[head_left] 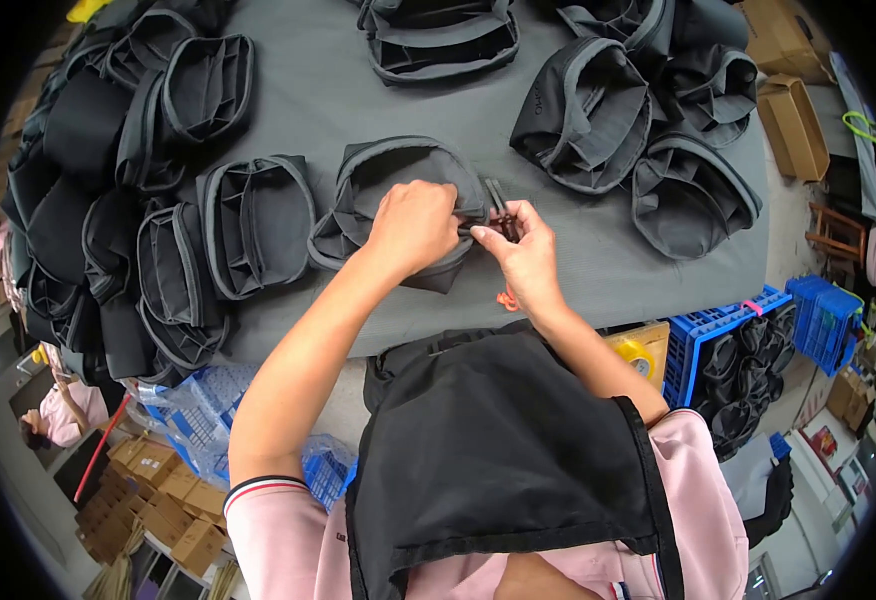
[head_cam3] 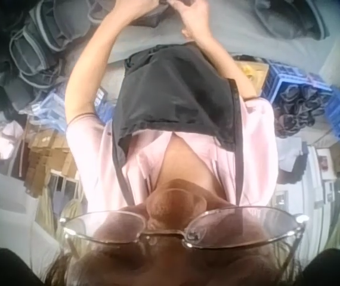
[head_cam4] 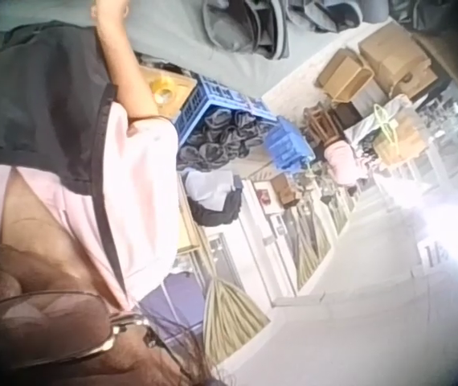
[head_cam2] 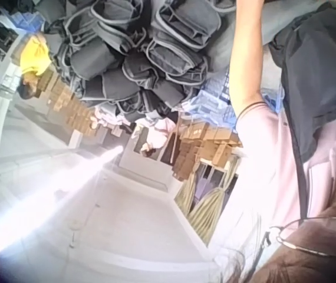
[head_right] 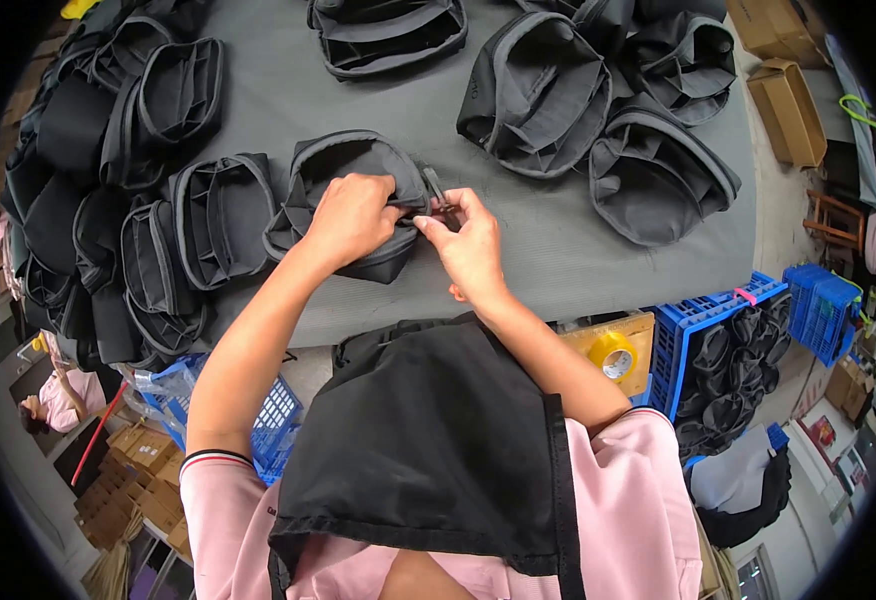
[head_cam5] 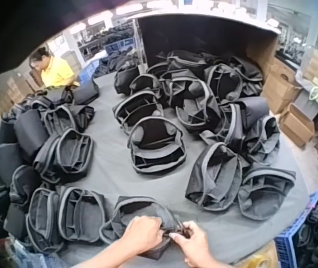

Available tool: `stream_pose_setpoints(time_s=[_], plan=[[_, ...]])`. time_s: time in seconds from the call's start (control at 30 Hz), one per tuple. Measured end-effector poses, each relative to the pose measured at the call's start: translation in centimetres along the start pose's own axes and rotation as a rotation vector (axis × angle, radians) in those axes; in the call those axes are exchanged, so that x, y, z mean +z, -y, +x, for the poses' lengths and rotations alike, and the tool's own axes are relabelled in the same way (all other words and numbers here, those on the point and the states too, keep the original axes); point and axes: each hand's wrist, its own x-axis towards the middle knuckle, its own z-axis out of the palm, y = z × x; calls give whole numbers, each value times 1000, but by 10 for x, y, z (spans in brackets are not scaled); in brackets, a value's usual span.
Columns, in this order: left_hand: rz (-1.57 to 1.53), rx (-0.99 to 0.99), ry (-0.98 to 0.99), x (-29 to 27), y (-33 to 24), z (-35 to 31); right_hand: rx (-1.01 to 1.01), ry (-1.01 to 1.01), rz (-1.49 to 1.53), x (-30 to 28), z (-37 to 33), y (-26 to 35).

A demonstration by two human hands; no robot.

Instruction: Trim excess material from black fabric or neoprene pouches using manual snips or scissors.

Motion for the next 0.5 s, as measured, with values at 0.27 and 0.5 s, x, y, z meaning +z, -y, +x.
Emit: stream_pose_setpoints(time_s=[0.27, 0.5], plan=[[-232, -71, 37, 5, 9, 16, 36, -26, 45, -3, 15, -10], [-251, -166, -57, 18, 6, 11, 72, -10, 118, 1, 14, -5]])
